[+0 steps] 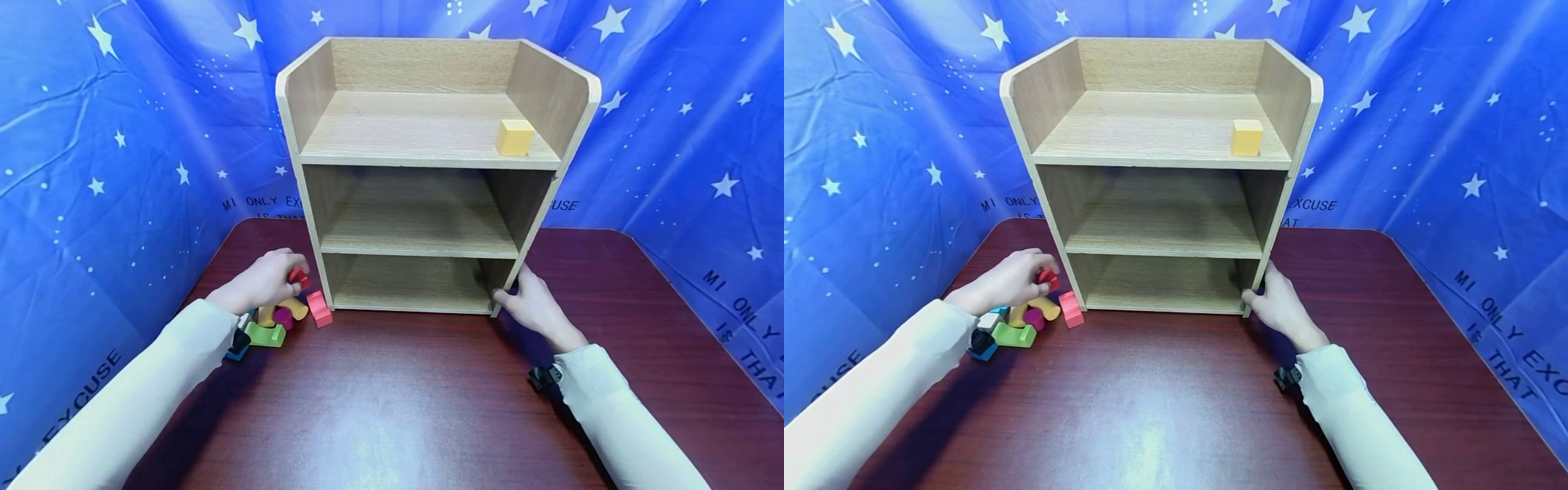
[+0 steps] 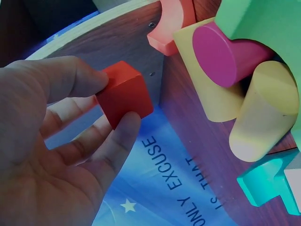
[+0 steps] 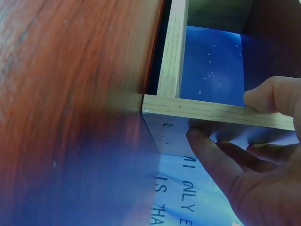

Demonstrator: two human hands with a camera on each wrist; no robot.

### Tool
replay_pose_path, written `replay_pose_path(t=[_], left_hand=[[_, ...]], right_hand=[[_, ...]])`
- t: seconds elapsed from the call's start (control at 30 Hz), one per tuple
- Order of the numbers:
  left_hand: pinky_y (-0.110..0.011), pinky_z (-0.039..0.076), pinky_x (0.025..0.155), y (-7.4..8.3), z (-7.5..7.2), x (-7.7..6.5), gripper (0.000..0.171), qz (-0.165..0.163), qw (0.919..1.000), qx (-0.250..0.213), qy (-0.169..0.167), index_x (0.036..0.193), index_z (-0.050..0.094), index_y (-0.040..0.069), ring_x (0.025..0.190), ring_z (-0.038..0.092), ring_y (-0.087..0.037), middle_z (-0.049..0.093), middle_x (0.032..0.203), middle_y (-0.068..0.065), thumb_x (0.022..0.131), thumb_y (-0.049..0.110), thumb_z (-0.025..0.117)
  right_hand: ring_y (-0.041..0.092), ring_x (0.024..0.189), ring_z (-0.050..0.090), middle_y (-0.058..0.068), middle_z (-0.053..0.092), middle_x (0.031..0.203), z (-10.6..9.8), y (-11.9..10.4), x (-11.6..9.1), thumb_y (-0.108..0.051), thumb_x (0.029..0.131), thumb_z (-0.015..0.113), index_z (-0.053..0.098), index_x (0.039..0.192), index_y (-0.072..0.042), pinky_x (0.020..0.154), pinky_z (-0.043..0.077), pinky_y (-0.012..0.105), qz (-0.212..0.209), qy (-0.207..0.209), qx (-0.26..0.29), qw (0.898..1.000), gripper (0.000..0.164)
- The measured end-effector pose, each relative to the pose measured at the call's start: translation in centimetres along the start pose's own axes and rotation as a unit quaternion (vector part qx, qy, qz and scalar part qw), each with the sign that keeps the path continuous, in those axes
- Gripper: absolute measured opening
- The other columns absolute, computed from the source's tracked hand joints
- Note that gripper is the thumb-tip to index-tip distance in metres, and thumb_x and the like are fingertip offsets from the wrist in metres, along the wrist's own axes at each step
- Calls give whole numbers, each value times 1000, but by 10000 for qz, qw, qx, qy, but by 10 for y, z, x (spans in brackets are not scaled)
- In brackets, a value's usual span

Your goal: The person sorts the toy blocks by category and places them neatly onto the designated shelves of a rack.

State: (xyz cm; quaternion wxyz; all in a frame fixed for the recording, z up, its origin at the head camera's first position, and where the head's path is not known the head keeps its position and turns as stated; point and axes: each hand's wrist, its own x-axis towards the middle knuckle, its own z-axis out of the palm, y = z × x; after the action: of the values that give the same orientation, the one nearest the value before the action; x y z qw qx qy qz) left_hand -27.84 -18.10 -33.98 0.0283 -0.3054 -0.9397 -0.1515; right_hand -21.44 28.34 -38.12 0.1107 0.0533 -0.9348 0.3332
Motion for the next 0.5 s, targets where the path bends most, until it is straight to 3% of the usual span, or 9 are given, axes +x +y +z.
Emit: replay_pose_path(t=[0.5], left_hand=[[-38,45,72,12,-1,-10,26,-13,10000,94,16,99,66,5,76,52,-23,52,85,-5,74,2,69]], right_hand=[[35,100,57,20,63,100,-1,0,-1,-11,83,63,43,124,-1,86,42,48,-15,8,14,10000,47]])
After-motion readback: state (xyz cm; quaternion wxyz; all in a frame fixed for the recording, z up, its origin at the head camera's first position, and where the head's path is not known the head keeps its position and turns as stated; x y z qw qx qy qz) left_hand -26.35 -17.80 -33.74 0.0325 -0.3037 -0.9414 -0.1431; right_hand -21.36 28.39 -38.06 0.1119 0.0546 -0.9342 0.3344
